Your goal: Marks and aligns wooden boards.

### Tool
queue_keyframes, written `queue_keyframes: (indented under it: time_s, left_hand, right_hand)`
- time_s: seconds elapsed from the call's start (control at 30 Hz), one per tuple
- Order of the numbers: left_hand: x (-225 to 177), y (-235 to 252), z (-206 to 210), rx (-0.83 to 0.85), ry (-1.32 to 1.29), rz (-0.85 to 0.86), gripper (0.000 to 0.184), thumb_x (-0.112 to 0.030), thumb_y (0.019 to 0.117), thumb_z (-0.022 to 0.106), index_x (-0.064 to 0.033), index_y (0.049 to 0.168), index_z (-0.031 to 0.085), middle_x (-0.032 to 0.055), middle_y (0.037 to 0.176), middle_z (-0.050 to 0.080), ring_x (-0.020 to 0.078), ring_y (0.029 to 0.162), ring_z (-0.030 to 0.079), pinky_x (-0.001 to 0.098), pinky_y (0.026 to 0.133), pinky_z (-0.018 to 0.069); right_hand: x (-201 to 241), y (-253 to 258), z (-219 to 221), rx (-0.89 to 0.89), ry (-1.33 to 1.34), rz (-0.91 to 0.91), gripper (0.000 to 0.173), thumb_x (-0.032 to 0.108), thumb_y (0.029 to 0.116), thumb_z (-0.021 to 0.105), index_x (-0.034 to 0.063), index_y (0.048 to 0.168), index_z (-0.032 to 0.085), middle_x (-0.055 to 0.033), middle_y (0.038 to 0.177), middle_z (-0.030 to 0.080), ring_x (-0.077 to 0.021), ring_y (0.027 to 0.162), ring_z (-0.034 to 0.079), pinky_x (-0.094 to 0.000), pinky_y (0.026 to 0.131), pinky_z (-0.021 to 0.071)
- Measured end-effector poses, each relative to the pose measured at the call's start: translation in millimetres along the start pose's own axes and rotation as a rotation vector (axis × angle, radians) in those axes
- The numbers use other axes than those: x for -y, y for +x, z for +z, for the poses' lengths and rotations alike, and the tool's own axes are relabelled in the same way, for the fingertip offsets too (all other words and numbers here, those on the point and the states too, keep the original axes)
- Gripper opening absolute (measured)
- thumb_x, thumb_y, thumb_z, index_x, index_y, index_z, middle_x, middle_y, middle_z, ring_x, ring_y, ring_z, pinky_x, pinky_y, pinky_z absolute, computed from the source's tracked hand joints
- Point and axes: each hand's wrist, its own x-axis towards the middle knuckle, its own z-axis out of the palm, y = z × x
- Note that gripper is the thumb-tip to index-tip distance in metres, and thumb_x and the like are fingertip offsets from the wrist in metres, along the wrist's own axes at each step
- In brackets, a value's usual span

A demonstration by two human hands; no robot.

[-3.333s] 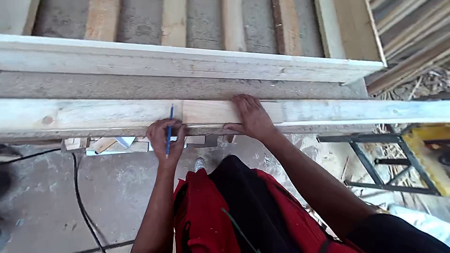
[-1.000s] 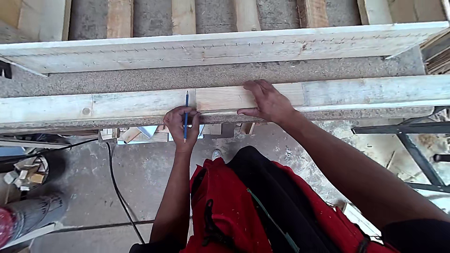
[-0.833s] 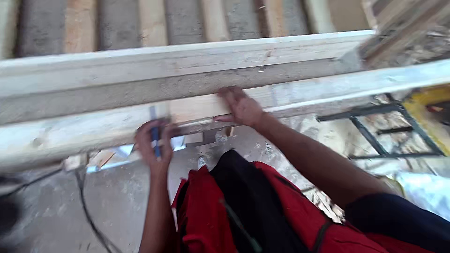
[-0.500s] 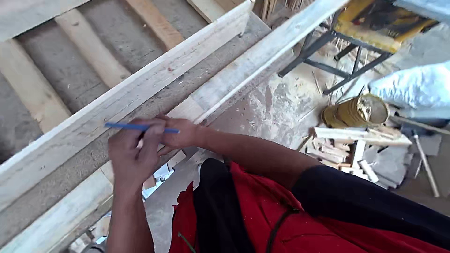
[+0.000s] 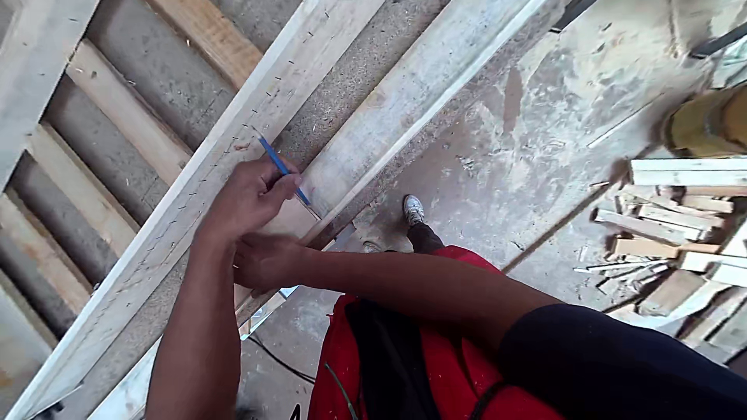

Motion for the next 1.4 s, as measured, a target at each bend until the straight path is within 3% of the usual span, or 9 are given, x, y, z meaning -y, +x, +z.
queue_keyframes:
  time_s: [0.13, 0.23, 0.33, 0.47, 0.6, 0.77, 0.9, 1.1, 1.4]
  left_hand:
    - [-25.5, -3.1, -22.9, -0.128, 0.643, -0.113, 0.029, -0.030, 0.1066, 0.049, -0.0073, 0.111, 0.068, 0.0170, 0.101, 0.071, 0.0393, 0.079, 0.070, 0.0634, 0.063, 0.0515]
    - [-51.3, -34.2, -19.8, -0.307, 0.585, -0.111, 0.031, -0.029, 0.1069, 0.052, -0.0093, 0.122, 0.070, 0.0131, 0.106, 0.072, 0.0296, 0.080, 0.070, 0.0523, 0.066, 0.0556]
    - [-64.2, -77.9, -6.9, -0.501, 0.329, -0.146, 0.031, -0.020, 0.1059, 0.051, -0.0046, 0.128, 0.067, 0.0126, 0.108, 0.073, 0.0195, 0.090, 0.073, 0.0408, 0.080, 0.0624]
    - [-53.6, -133.6, 26.1, -0.843, 0.113, -0.293, 0.030, -0.021, 0.1065, 0.053, 0.0004, 0.125, 0.063, 0.0115, 0.111, 0.071, 0.0180, 0.098, 0.070, 0.0391, 0.088, 0.0599]
    - [-35.0, -158.8, 78.8, -1.147, 0.079, -0.370, 0.028, -0.017, 0.1043, 0.057, 0.0064, 0.119, 0.062, 0.0125, 0.105, 0.066, 0.0134, 0.093, 0.065, 0.0322, 0.086, 0.0555]
    - [-28.1, -120.9, 153.3, -1.151, -0.022, -0.337, 0.034, -0.017, 0.0995, 0.060, 0.0047, 0.126, 0.061, 0.0201, 0.119, 0.067, 0.0284, 0.114, 0.064, 0.0470, 0.100, 0.0532]
    - [-46.3, -70.2, 186.6, -1.184, 0.007, -0.341, 0.036, -0.023, 0.0951, 0.069, -0.0070, 0.126, 0.064, 0.0109, 0.123, 0.069, 0.0295, 0.119, 0.061, 0.0545, 0.104, 0.0456]
    - [-50.9, -37.8, 206.8, -1.421, -0.053, -0.338, 0.027, -0.025, 0.0904, 0.077, -0.0156, 0.113, 0.065, -0.0027, 0.109, 0.073, 0.0200, 0.115, 0.061, 0.0516, 0.109, 0.0386]
    - [-43.2, -29.2, 219.5, -1.554, -0.110, -0.282, 0.033, -0.017, 0.0852, 0.081, -0.0149, 0.111, 0.061, -0.0013, 0.103, 0.075, 0.0201, 0.116, 0.064, 0.0495, 0.116, 0.0365]
  right_hand:
    - [1.0, 4.0, -6.0, 0.103, -0.019, -0.002, 0.074, 0.057, 0.0816, 0.077, 0.0098, 0.134, 0.056, -0.0147, 0.114, 0.068, -0.0328, 0.113, 0.062, -0.0501, 0.102, 0.0430]
    - [0.7, 4.4, -10.8, 0.114, -0.011, 0.016, 0.069, 0.051, 0.0830, 0.078, 0.0112, 0.135, 0.056, -0.0147, 0.117, 0.067, -0.0325, 0.114, 0.061, -0.0509, 0.102, 0.0437]
    - [1.8, 1.4, -14.8, 0.093, -0.051, 0.008, 0.064, 0.049, 0.0849, 0.077, 0.0099, 0.133, 0.060, -0.0142, 0.118, 0.068, -0.0313, 0.115, 0.061, -0.0488, 0.102, 0.0439]
    - [-7.6, -2.6, -27.5, 0.133, -0.002, 0.029, 0.074, 0.060, 0.0828, 0.076, 0.0090, 0.134, 0.059, -0.0154, 0.120, 0.068, -0.0325, 0.118, 0.062, -0.0477, 0.109, 0.0422]
    - [-62.3, -46.5, -77.2, 0.126, -0.016, 0.037, 0.081, 0.064, 0.0843, 0.072, 0.0059, 0.139, 0.056, -0.0184, 0.131, 0.065, -0.0350, 0.129, 0.058, -0.0476, 0.117, 0.0387]
    - [-170.9, -139.4, -181.3, 0.192, -0.101, 0.056, 0.089, 0.067, 0.0877, 0.066, 0.0005, 0.145, 0.050, -0.0198, 0.145, 0.057, -0.0351, 0.139, 0.051, -0.0455, 0.120, 0.0381]
    - [-219.8, -182.1, -230.1, 0.211, -0.140, 0.058, 0.094, 0.070, 0.0891, 0.062, -0.0012, 0.147, 0.046, -0.0221, 0.146, 0.056, -0.0382, 0.138, 0.052, -0.0516, 0.118, 0.0403]
    - [-221.5, -173.4, -222.9, 0.197, -0.153, -0.027, 0.093, 0.073, 0.0892, 0.059, -0.0031, 0.142, 0.050, -0.0224, 0.142, 0.059, -0.0379, 0.136, 0.055, -0.0513, 0.117, 0.0417]
    - [-219.8, -165.8, -210.9, 0.201, -0.133, -0.022, 0.093, 0.072, 0.0872, 0.063, -0.0017, 0.142, 0.050, -0.0219, 0.138, 0.061, -0.0388, 0.133, 0.057, -0.0514, 0.116, 0.0422]
